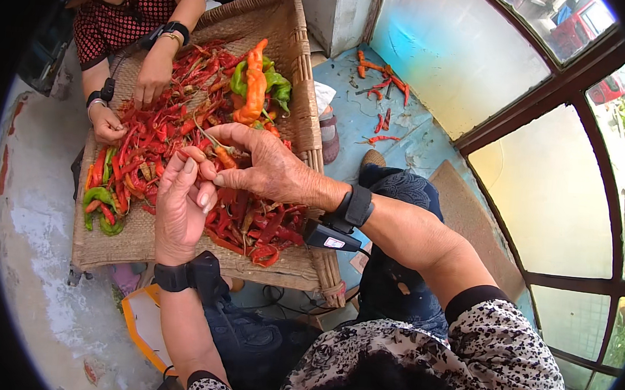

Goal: Peeling and removing stems from red chili peppers in a basket.

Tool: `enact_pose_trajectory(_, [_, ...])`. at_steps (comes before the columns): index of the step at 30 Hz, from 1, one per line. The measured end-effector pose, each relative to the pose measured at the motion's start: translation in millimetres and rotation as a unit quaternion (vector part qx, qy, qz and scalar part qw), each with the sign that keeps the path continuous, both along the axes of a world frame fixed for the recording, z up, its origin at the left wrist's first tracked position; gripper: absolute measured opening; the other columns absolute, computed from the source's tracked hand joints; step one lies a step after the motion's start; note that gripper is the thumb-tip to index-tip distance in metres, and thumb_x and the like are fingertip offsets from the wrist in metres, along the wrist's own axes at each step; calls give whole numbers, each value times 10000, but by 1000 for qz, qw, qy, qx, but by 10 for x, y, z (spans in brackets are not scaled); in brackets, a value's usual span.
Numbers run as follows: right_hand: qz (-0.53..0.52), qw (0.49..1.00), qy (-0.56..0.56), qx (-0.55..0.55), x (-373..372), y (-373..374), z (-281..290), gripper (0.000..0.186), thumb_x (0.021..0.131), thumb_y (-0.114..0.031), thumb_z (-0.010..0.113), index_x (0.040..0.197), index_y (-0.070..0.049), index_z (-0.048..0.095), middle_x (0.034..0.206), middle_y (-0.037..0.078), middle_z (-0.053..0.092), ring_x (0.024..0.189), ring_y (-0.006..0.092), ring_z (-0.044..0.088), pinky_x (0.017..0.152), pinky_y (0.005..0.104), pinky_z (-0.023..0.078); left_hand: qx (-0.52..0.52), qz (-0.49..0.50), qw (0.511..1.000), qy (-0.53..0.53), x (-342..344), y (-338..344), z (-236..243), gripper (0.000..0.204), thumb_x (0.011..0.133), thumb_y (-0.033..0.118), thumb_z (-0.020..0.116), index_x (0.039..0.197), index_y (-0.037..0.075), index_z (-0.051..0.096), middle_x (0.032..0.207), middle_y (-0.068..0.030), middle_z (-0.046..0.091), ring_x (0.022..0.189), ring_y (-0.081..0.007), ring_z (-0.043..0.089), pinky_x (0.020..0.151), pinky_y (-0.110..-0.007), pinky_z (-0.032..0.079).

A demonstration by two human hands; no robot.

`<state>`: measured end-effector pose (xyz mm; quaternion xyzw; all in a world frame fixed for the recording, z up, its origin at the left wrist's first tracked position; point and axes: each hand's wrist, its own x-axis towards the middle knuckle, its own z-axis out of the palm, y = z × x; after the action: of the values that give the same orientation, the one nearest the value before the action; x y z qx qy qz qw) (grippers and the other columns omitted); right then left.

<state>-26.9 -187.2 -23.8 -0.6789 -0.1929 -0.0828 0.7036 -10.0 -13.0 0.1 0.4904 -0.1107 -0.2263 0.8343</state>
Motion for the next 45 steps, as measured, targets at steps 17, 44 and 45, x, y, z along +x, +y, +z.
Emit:
enact_pose_trajectory(17, [139, 980, 141, -7, 51, 85, 119, 182, 907, -172, 615, 917, 5, 575, 692, 29, 566, 637, 107, 556, 564, 275, 473, 199, 101, 969, -109, 188, 524, 38, 310, 920, 238, 603, 1148, 37, 543, 828, 1, 583, 678, -51, 491, 609, -182, 410])
enact_pose_trajectory(44, [83, 986, 82, -122, 197, -88, 153, 212, 949, -195, 549, 969, 14, 584, 717, 26, 611, 631, 85, 564, 559, 234, 470, 339, 128, 902, -235, 154, 117, 15, 220, 920, 143, 592, 1103, 23, 609, 789, 4, 593, 662, -48, 533, 596, -191, 453])
enact_pose_trajectory(45, [89, 980, 77, -159, 200, -103, 159, 218, 948, -191, 550, 984, 21, 585, 721, 27, 612, 626, 86, 562, 559, 236, 469, 355, 153, 892, -235, 185, 163, 60, 202, 929, 151, 579, 1084, 25, 613, 773, 12, 587, 654, -40, 523, 591, -180, 443])
